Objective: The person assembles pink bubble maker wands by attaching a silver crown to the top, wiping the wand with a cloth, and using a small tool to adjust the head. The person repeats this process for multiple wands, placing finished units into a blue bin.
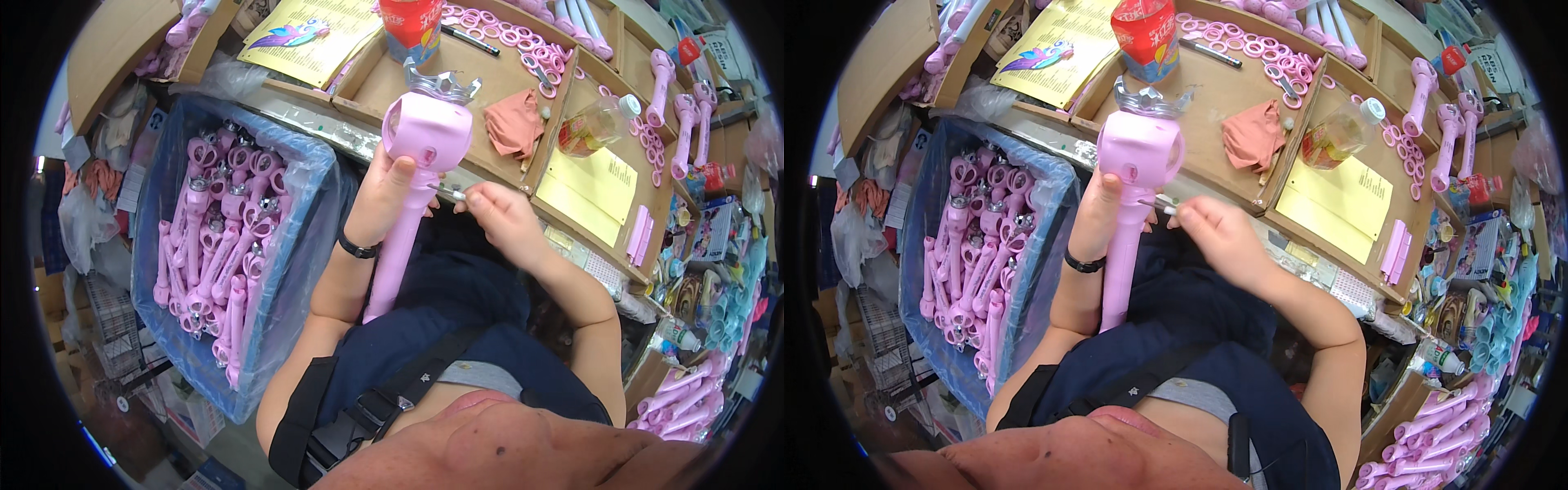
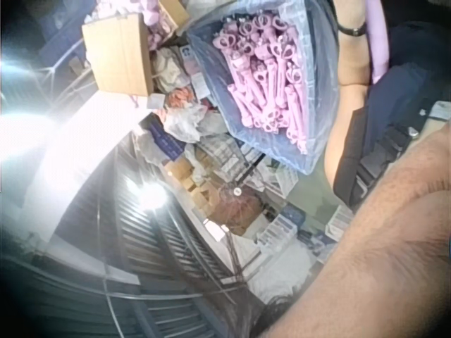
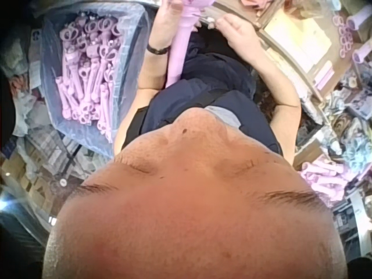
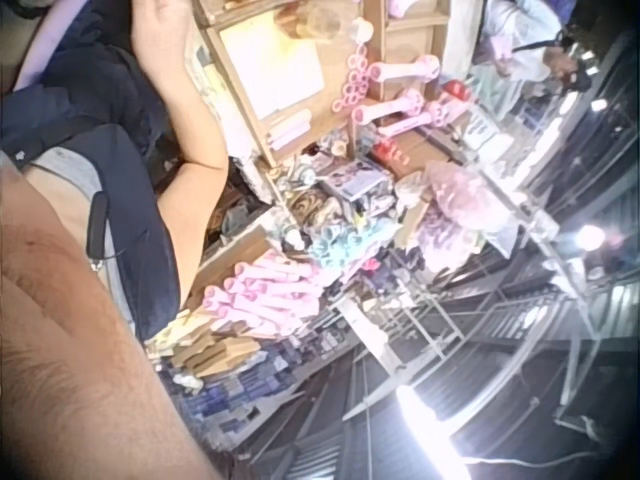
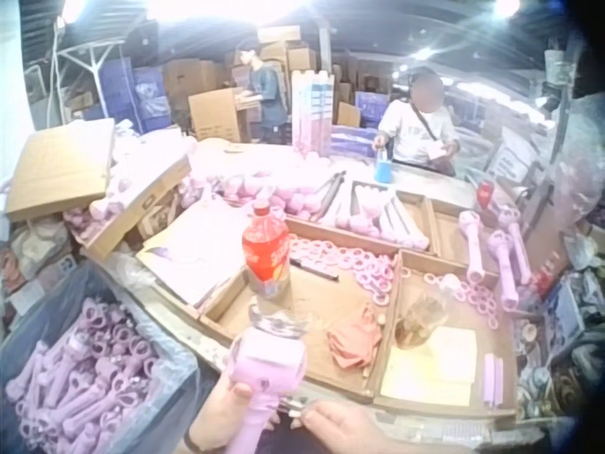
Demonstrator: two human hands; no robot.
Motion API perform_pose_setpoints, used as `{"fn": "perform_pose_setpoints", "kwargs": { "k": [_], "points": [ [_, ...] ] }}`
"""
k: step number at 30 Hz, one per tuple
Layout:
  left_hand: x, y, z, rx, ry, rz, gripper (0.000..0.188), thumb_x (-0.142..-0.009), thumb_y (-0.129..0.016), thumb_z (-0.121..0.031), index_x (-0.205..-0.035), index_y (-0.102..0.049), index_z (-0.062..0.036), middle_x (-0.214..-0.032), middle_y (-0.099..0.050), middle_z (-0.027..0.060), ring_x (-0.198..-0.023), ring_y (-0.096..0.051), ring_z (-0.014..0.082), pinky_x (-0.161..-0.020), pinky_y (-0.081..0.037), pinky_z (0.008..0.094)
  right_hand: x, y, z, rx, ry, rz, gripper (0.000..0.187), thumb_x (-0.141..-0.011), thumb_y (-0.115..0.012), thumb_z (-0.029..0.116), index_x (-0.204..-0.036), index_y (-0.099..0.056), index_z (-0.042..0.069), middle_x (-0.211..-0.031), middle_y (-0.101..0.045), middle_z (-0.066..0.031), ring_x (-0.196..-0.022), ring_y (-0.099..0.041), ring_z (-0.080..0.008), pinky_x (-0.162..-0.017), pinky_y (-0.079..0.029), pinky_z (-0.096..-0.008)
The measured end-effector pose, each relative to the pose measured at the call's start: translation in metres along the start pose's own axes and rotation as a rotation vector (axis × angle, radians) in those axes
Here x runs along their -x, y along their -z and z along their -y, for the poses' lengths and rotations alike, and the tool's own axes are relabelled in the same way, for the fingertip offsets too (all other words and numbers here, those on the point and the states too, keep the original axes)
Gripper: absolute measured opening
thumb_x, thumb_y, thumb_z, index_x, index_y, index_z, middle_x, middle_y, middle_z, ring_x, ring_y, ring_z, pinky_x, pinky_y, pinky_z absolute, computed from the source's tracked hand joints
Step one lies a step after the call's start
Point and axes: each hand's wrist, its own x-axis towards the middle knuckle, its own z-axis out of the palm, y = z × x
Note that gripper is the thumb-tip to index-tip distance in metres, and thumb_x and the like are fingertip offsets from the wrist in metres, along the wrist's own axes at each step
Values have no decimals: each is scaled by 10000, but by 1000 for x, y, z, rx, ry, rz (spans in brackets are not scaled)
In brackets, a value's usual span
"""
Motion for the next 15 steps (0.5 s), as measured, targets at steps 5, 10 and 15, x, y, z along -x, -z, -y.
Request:
{"fn": "perform_pose_setpoints", "kwargs": {
  "k": [5, 10, 15],
  "points": [
    [1, 0, 1, 62, 7, 21, 800, -788, -593, -618, -1261, -323, -32, -914, -593, 101, -619, -605, 119, -501, -513, 224, -8, 4, -8, 769, 696, -130, 143, -804, -661, 138, -837, -568, 35, -746, -571, -112, -598, -564, -264, -504, -443, -362],
    [5, -3, 0, 17, -32, 22, 782, -801, -593, -599, -1265, -320, -31, -920, -587, 104, -614, -600, 114, -504, -510, 223, -14, 5, -13, 443, 593, -50, 148, -844, -616, 128, -753, -557, 27, -650, -547, -92, -582, -559, -262, -489, -427, -336],
    [4, -5, 1, -68, -94, -17, 793, -810, -616, -559, -1294, -298, -17, -957, -567, 104, -627, -592, 110, -510, -503, 223, -8, 7, -8, -136, -230, 177, 304, -932, -529, 259, -747, -548, 18, -611, -521, -31, -521, -514, -166, -470, -403, -301]
  ]
}}
